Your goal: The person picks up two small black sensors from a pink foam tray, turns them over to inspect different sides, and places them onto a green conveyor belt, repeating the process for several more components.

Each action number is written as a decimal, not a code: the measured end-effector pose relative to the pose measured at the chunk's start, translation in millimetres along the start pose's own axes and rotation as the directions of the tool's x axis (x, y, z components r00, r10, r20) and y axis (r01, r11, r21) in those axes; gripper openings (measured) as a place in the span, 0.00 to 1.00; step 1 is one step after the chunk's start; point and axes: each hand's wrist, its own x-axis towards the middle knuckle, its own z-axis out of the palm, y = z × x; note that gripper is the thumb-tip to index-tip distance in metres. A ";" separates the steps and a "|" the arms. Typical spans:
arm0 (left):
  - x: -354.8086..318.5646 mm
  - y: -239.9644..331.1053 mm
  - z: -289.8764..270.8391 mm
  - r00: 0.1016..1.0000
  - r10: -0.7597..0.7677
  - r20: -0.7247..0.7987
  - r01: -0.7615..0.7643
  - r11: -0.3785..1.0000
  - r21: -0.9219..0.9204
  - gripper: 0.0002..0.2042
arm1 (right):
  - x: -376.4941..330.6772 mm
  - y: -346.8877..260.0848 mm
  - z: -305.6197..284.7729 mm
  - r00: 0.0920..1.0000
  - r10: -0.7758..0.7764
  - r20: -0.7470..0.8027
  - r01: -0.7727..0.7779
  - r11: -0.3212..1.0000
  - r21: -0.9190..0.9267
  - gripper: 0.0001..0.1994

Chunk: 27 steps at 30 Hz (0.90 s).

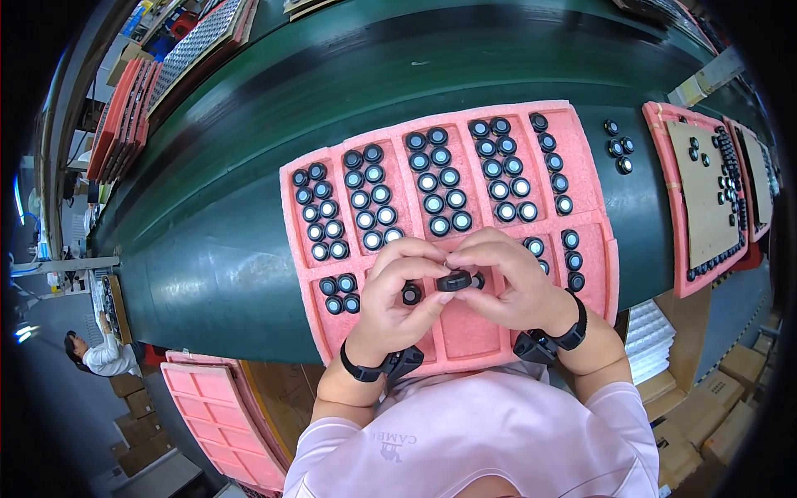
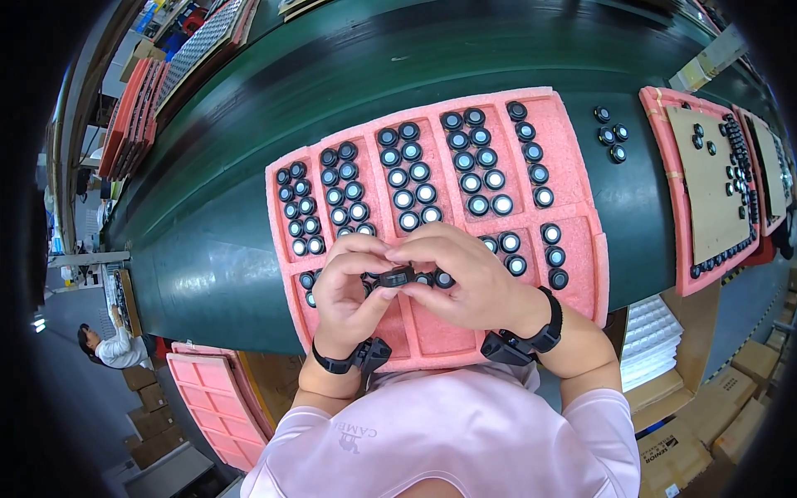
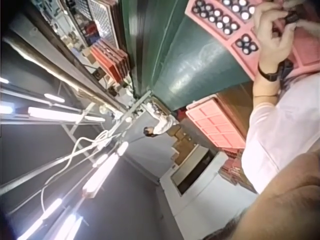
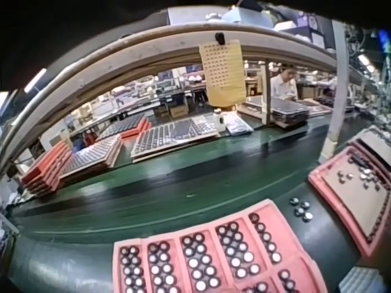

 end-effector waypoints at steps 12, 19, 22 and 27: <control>6.7 4.3 0.1 0.997 0.074 0.033 -0.078 0.989 0.128 0.10 | -0.5 1.5 -1.4 0.999 -0.013 -0.046 0.016 0.998 0.055 0.14; 1.0 0.8 -0.5 0.983 -0.144 0.113 0.133 0.986 0.098 0.13 | 3.6 -0.1 1.2 0.989 -0.140 -0.046 0.129 0.974 -0.188 0.16; 2.1 2.9 4.3 0.984 -0.141 0.106 0.140 0.990 0.020 0.13 | 4.5 -0.3 3.8 0.984 -0.166 -0.062 0.150 0.968 -0.202 0.17; 1.0 2.0 2.9 0.978 -0.171 0.119 0.174 0.985 -0.015 0.12 | 4.6 1.6 3.9 0.981 -0.191 -0.046 0.174 0.953 -0.248 0.17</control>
